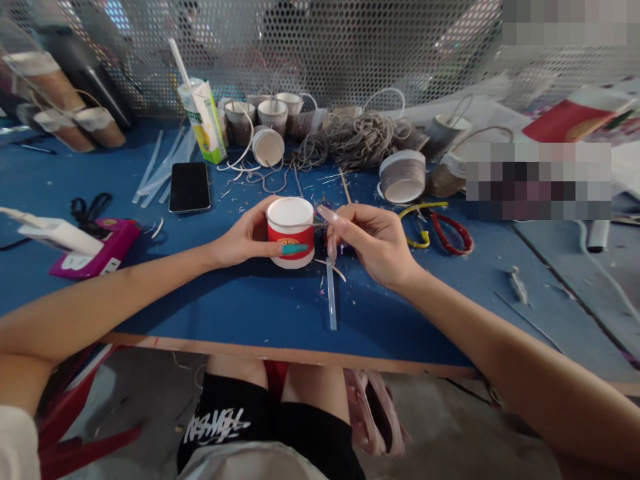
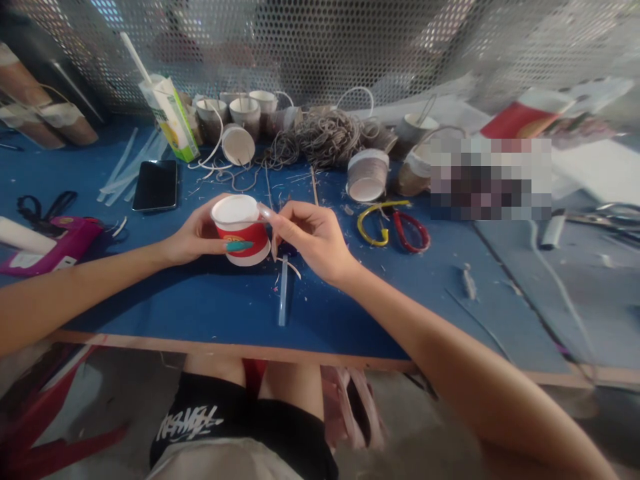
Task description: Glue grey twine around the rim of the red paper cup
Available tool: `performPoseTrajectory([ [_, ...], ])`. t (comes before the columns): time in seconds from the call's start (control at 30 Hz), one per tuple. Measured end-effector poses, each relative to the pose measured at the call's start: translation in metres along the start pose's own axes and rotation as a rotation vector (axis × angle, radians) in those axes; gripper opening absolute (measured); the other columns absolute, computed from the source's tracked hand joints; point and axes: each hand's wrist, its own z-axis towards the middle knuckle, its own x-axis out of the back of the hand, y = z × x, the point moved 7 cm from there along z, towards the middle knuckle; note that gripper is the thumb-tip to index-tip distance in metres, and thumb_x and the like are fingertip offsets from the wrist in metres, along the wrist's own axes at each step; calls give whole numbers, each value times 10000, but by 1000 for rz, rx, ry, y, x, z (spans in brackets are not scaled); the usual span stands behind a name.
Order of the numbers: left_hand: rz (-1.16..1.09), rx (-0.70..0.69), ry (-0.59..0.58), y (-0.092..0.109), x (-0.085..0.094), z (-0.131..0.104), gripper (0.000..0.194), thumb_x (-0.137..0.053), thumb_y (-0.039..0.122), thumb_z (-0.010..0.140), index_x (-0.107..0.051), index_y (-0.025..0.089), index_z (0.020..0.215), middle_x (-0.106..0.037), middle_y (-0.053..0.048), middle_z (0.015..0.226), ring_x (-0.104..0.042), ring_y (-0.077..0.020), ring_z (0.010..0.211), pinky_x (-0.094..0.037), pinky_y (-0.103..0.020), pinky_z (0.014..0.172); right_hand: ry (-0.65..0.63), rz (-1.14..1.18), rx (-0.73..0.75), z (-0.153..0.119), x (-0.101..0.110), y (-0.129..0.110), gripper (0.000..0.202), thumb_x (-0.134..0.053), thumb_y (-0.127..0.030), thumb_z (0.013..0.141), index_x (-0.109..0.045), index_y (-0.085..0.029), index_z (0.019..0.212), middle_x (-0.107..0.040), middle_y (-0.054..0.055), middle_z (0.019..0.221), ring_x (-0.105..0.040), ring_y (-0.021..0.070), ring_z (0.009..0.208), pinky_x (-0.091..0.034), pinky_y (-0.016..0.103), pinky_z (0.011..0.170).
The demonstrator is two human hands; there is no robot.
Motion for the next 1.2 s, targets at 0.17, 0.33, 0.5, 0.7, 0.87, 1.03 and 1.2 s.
performPoseTrajectory([
  [0.17, -2, 6, -1, -1, -1, -1, 688, -863, 517, 669, -585, 250, 1239, -682, -73, 1193, -658, -279, 1127, -552, -452, 1005, 3, -3, -2, 1, 0, -1, 446, -762, -554, 814, -619, -191, 599, -609, -28, 552, -546, 79, 497, -446, 239, 500],
  [0.33, -35, 31, -26, -1, -3, -1, 682, -881, 482, 657, -586, 251, 1228, -682, -76, 1204, -648, -288, 1148, -542, -466, 1020, 23, -39, -11, 2, 1, -1, 456, -755, -568, 813, -616, -196, 590, -609, -30, 543, -539, 78, 497, -460, 241, 519],
  [0.5, -33, 26, -33, 1, -3, -1, 682, -880, 478, 658, -591, 252, 1233, -682, -75, 1198, -648, -291, 1153, -543, -469, 1022, 34, -52, -14, 2, 2, 0, 467, -747, -604, 800, -619, -201, 602, -615, -27, 560, -541, 81, 513, -477, 245, 534],
  [0.7, -34, 18, -35, 3, -3, -1, 659, -873, 462, 675, -593, 251, 1234, -684, -79, 1204, -653, -291, 1155, -545, -453, 1017, 5, -42, -13, 2, 0, -1, 453, -746, -587, 811, -626, -195, 619, -618, -21, 585, -554, 82, 542, -484, 241, 552],
  [0.87, -55, 45, -47, 1, -4, -1, 649, -873, 434, 684, -591, 263, 1243, -680, -71, 1233, -642, -289, 1171, -531, -451, 1032, -30, -33, 10, 1, -2, -1, 443, -738, -559, 836, -623, -192, 616, -610, -22, 586, -532, 78, 543, -468, 238, 547],
  [1.03, 1, 39, -31, 0, -3, 1, 681, -880, 450, 675, -565, 232, 1239, -670, -84, 1236, -634, -287, 1190, -519, -454, 1053, -17, -42, 2, 1, 0, -2, 445, -735, -548, 843, -614, -187, 614, -602, -23, 567, -523, 74, 519, -443, 237, 531],
  [1.2, 100, 39, -63, -4, -6, 2, 707, -857, 493, 698, -503, 227, 1249, -632, -98, 1278, -610, -293, 1243, -512, -487, 1075, 7, -80, -22, 4, 3, 2, 479, -758, -597, 791, -599, -181, 615, -600, -23, 570, -540, 78, 534, -436, 235, 539],
])
